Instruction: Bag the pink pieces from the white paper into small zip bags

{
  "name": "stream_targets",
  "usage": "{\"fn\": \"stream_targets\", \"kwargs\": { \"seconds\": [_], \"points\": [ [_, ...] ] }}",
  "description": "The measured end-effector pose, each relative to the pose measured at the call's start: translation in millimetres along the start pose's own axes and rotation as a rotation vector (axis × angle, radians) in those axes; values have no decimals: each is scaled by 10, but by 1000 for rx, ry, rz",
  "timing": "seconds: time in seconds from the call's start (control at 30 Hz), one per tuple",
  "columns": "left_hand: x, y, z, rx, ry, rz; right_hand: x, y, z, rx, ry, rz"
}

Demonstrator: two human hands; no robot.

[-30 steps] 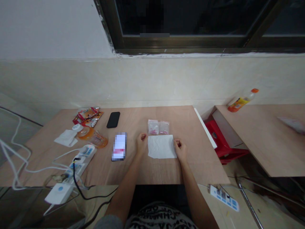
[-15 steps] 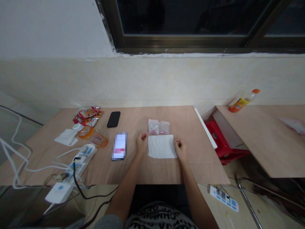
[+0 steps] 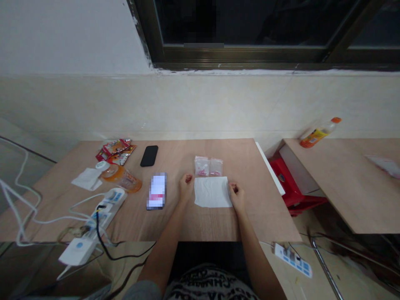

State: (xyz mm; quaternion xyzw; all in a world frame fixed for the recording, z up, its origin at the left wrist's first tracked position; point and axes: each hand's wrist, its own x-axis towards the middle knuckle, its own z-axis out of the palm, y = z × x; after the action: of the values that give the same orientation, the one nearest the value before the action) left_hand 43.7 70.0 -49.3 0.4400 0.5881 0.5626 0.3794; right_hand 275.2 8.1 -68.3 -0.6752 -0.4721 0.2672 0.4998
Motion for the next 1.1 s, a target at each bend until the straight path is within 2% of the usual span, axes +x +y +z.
{"fn": "stream_targets", "kwargs": {
  "seconds": [0.63,1.1],
  "points": [
    [-5,9,4,6,-2,1,11,51,13,4,-1,12],
    [-13,21,5,-16,-13,5,2,1,5,17,4,1]
  ]
}}
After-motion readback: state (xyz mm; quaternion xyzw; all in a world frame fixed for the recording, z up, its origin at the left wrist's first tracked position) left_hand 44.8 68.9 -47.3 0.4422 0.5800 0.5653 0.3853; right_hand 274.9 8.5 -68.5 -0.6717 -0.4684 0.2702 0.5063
